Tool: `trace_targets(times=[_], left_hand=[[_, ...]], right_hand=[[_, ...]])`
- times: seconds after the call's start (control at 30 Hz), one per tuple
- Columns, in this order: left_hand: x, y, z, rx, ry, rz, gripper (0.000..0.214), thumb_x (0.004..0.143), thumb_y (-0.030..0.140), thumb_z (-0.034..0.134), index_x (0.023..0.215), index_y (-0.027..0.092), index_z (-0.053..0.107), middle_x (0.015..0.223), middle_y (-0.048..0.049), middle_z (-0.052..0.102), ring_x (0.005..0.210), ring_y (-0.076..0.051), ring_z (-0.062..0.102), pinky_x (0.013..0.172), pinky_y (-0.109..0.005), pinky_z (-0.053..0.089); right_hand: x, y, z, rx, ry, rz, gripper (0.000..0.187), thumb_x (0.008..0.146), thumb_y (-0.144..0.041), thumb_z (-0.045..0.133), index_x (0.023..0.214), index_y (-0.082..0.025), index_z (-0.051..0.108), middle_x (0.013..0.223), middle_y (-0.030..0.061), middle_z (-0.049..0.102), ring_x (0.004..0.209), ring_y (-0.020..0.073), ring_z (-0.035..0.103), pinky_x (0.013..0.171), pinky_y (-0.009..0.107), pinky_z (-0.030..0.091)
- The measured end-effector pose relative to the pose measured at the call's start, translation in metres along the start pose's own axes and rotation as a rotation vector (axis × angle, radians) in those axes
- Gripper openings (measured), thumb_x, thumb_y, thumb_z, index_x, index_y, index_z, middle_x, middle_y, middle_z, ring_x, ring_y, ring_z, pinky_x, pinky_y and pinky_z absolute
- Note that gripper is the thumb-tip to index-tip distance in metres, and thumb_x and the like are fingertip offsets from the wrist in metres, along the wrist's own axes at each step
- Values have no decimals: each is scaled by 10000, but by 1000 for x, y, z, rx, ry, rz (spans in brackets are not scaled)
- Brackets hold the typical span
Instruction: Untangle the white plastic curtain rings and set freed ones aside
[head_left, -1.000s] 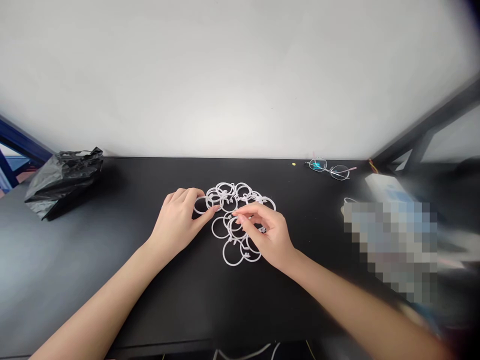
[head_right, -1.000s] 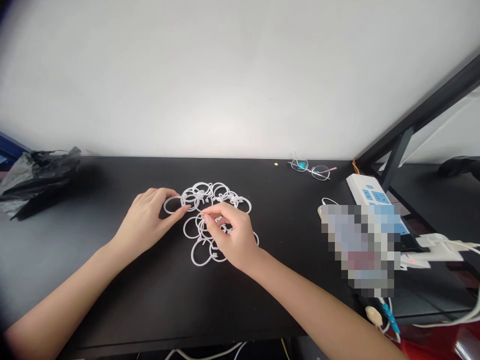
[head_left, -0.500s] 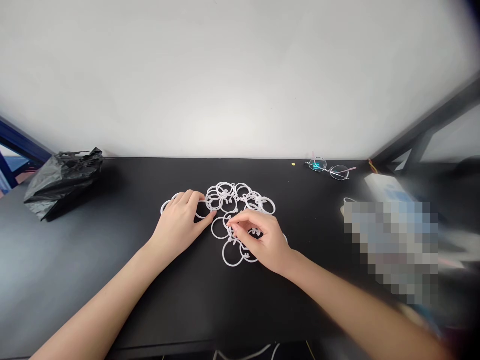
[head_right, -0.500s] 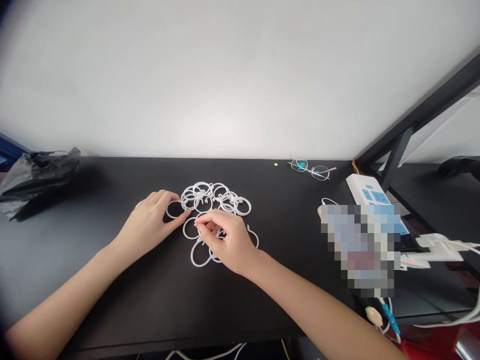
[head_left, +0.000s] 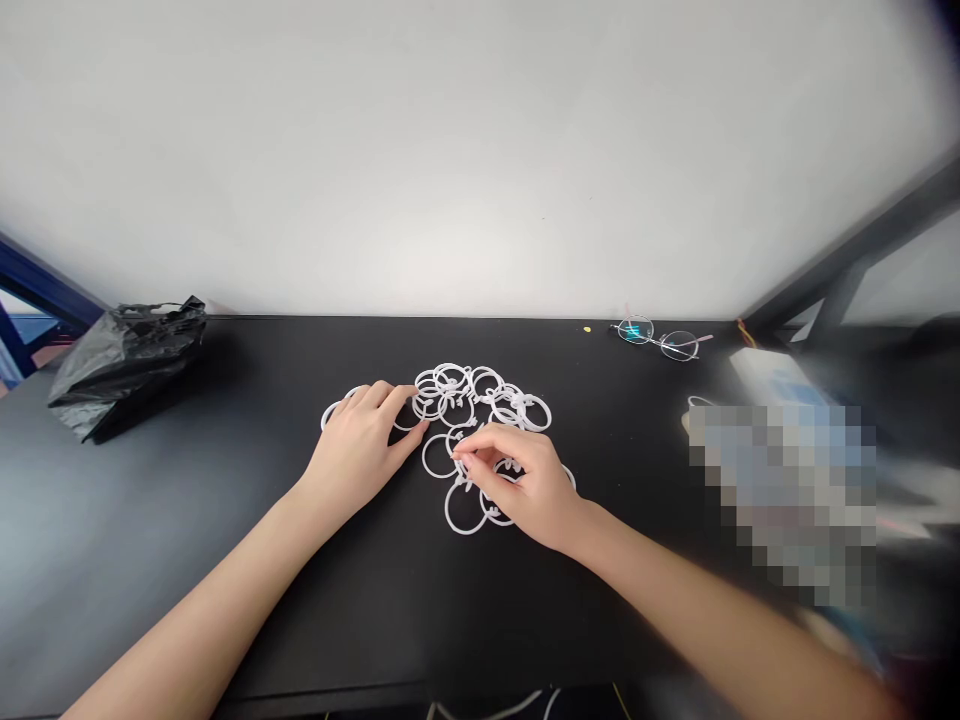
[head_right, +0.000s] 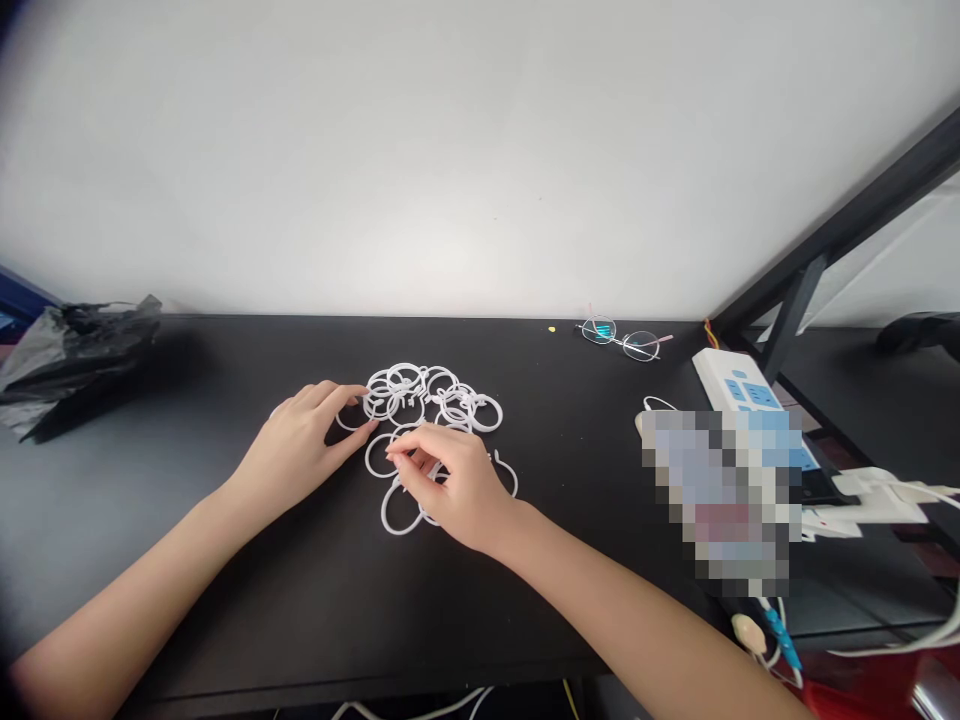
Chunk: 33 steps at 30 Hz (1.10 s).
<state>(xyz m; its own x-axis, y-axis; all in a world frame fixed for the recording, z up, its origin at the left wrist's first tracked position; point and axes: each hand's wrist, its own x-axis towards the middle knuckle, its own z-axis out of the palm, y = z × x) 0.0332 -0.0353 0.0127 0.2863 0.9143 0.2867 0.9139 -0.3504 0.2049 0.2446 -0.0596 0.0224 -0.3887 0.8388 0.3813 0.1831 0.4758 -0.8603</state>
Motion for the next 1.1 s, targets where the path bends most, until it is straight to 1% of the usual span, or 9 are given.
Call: trace_targets(times=[0.17,0.27,0.5,0.63,0.77,1.1], left_hand=[[0,0,1,-24,12,-5,243,911,389,531,1043,187,559,988,-73,651,910,-263,607,785,-382,476],[0,0,1,-37,15,-9,232,907,390,538,1024,189,542,990,-73,653,913,-264,609,784,-382,475],[-1,3,-1,-57,5,-11,235,926,372,496,1076,194,531,994,-80,656,927,-268,616,767,-377,476],[0,4,-1,-47,8,4,254,925,363,494,1112,195,536,1015,-86,654,916,-267,617,783,-385,480],[0,4,-1,-35,3,27,264,929,351,484,1127,188,544,999,-85,650,892,-260,614,784,-386,485],[0,4,0,-45,8,32,258,935,352,471,1115,180,541,992,-87,649,905,-266,610,789,-394,493]], right_hand=[[0,2,0,-1,-22,-13,120,888,-129,554,901,-162,668,774,27,663,640,111,616,609,231,538],[-1,2,0,9,-44,-16,117,894,-142,545,895,-164,659,769,26,654,638,111,612,608,235,540],[-1,0,-1,-7,-88,-12,134,917,-176,519,876,-175,647,763,27,651,642,116,607,624,247,543],[-1,0,-1,-25,-118,-11,141,926,-194,512,878,-185,644,759,24,649,653,121,601,625,250,539],[-3,1,-1,-47,-133,-20,137,919,-168,513,883,-180,645,753,21,646,655,119,591,634,249,528],[-3,2,-1,-70,-150,-25,141,909,-148,510,894,-183,647,764,21,654,664,121,598,635,246,521]])
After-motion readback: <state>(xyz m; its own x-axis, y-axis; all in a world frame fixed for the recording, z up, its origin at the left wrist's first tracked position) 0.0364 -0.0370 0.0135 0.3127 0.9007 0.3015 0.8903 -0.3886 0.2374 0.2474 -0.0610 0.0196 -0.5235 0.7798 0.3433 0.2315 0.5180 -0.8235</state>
